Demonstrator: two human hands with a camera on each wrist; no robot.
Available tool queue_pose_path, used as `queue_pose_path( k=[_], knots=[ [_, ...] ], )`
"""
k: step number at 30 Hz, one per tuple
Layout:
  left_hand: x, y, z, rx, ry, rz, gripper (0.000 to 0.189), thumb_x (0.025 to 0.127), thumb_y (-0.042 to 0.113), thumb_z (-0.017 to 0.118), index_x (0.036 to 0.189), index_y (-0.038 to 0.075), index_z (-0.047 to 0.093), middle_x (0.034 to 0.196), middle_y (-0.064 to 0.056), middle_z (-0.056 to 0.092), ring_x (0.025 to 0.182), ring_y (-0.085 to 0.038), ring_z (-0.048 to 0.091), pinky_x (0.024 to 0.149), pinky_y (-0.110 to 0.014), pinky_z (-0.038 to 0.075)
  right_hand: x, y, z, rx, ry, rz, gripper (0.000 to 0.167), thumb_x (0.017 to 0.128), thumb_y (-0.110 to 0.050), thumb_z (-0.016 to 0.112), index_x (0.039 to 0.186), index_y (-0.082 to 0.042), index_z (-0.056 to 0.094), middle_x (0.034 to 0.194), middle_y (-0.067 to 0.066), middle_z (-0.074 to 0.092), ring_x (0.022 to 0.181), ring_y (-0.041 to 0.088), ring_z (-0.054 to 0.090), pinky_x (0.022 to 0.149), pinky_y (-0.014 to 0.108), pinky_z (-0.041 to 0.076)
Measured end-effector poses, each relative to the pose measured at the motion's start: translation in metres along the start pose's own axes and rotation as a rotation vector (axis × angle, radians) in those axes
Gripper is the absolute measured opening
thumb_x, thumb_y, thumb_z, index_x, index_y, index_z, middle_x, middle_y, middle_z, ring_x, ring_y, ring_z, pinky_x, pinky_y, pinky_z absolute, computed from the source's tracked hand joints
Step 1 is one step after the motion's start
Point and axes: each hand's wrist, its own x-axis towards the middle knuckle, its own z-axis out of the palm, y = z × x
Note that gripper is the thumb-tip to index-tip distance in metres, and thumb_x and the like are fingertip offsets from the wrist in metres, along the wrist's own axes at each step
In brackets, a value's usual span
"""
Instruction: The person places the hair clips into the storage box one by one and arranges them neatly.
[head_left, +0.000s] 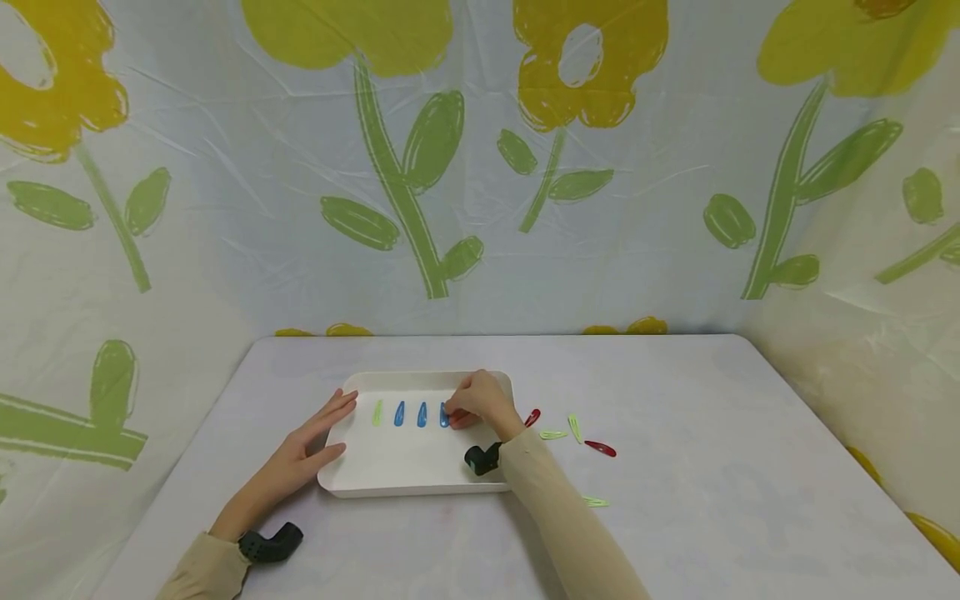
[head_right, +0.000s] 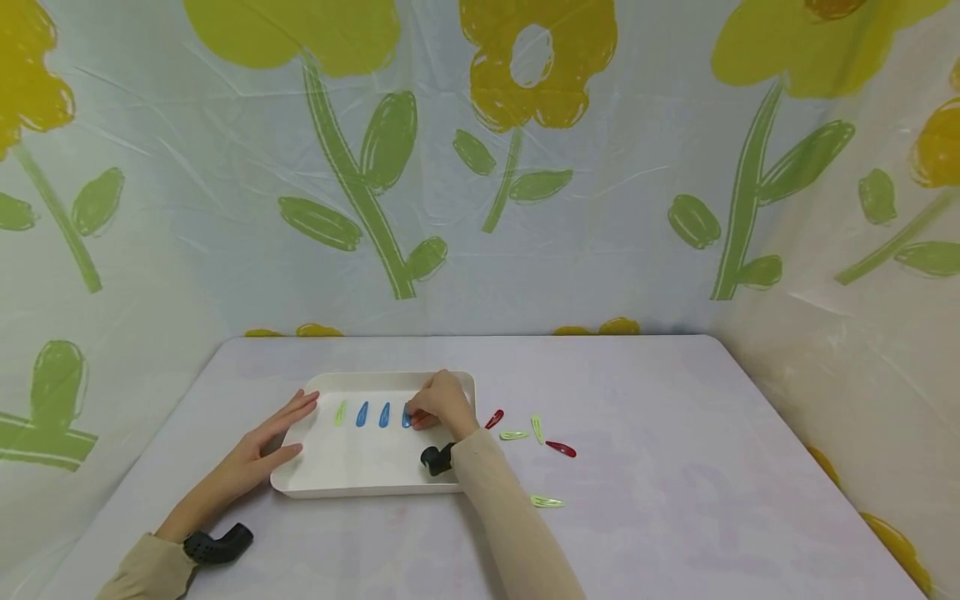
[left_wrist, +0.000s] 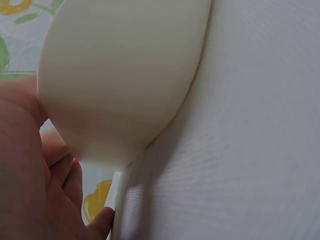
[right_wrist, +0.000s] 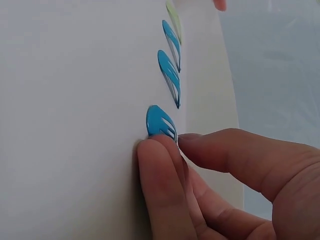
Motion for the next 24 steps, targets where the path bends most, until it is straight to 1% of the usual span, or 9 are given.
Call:
queue_pose_path(
  k=[3, 6, 11, 14, 17, 20, 24],
  knots=[
    [0.0, -0.001, 0.0, 0.0, -0.001, -0.002, 0.061, 0.093, -0.003, 0.063, 0.15, -0.003, 0.038, 0.161, -0.015, 0.027, 0.151, -0.034, 0.005, 0.114, -0.012, 0.007, -0.001, 0.0, -0.001, -0.005, -0.009, -0.012, 0.009, 0.082, -0.001, 0.075, 0.077, 0.002, 0.069, 0.066, 0.011, 0.067, 0.053, 0.017, 0.065, 0.057, 0.027, 0.057],
    [0.0, -0.002, 0.0, 0.002, 0.0, 0.0, 0.061, 0.093, -0.003, 0.063, 0.15, -0.003, 0.038, 0.161, -0.015, 0.027, 0.151, -0.035, 0.006, 0.114, -0.012, 0.007, -0.002, -0.001, -0.002, -0.043, -0.016, -0.024, 0.01, 0.083, -0.003, 0.075, 0.077, 0.001, 0.068, 0.065, 0.01, 0.067, 0.053, 0.018, 0.065, 0.057, 0.027, 0.057],
    [0.0, -0.002, 0.0, -0.002, 0.002, 0.007, 0.061, 0.093, -0.004, 0.063, 0.149, -0.003, 0.039, 0.16, -0.016, 0.028, 0.151, -0.035, 0.006, 0.115, -0.013, 0.007, -0.006, -0.004, -0.004, -0.138, -0.017, -0.079, 0.013, 0.085, -0.007, 0.074, 0.076, -0.001, 0.067, 0.064, 0.01, 0.068, 0.055, 0.022, 0.068, 0.057, 0.028, 0.057],
    [-0.001, -0.001, 0.0, -0.001, 0.003, 0.007, 0.061, 0.093, -0.004, 0.063, 0.149, -0.003, 0.039, 0.16, -0.016, 0.028, 0.151, -0.034, 0.006, 0.115, -0.013, 0.007, -0.011, -0.008, -0.006, -0.163, -0.017, -0.113, 0.014, 0.086, -0.009, 0.073, 0.076, -0.001, 0.067, 0.065, 0.012, 0.068, 0.057, 0.024, 0.069, 0.058, 0.03, 0.058],
    [-0.001, -0.001, 0.0, -0.003, 0.002, 0.004, 0.062, 0.093, -0.004, 0.064, 0.149, -0.003, 0.039, 0.16, -0.016, 0.028, 0.151, -0.034, 0.006, 0.115, -0.013, 0.007, -0.018, -0.012, -0.011, -0.131, -0.047, -0.134, 0.014, 0.088, -0.008, 0.071, 0.08, 0.003, 0.068, 0.068, 0.016, 0.069, 0.059, 0.025, 0.069, 0.061, 0.033, 0.059],
    [-0.001, -0.001, 0.0, -0.002, 0.001, 0.002, 0.062, 0.093, -0.003, 0.064, 0.149, -0.002, 0.039, 0.16, -0.015, 0.028, 0.151, -0.035, 0.006, 0.115, -0.013, 0.007, -0.027, -0.017, -0.016, -0.083, -0.093, -0.145, 0.016, 0.089, -0.008, 0.07, 0.087, 0.008, 0.068, 0.072, 0.018, 0.069, 0.061, 0.027, 0.07, 0.063, 0.036, 0.06],
    [0.0, -0.001, 0.0, -0.001, -0.002, 0.005, 0.062, 0.093, -0.003, 0.064, 0.149, -0.002, 0.039, 0.16, -0.015, 0.028, 0.151, -0.036, 0.006, 0.115, -0.013, 0.007, -0.038, -0.021, -0.024, -0.088, -0.117, -0.173, 0.021, 0.091, -0.011, 0.069, 0.095, 0.009, 0.069, 0.074, 0.015, 0.068, 0.062, 0.024, 0.069, 0.064, 0.035, 0.06]
  ],
)
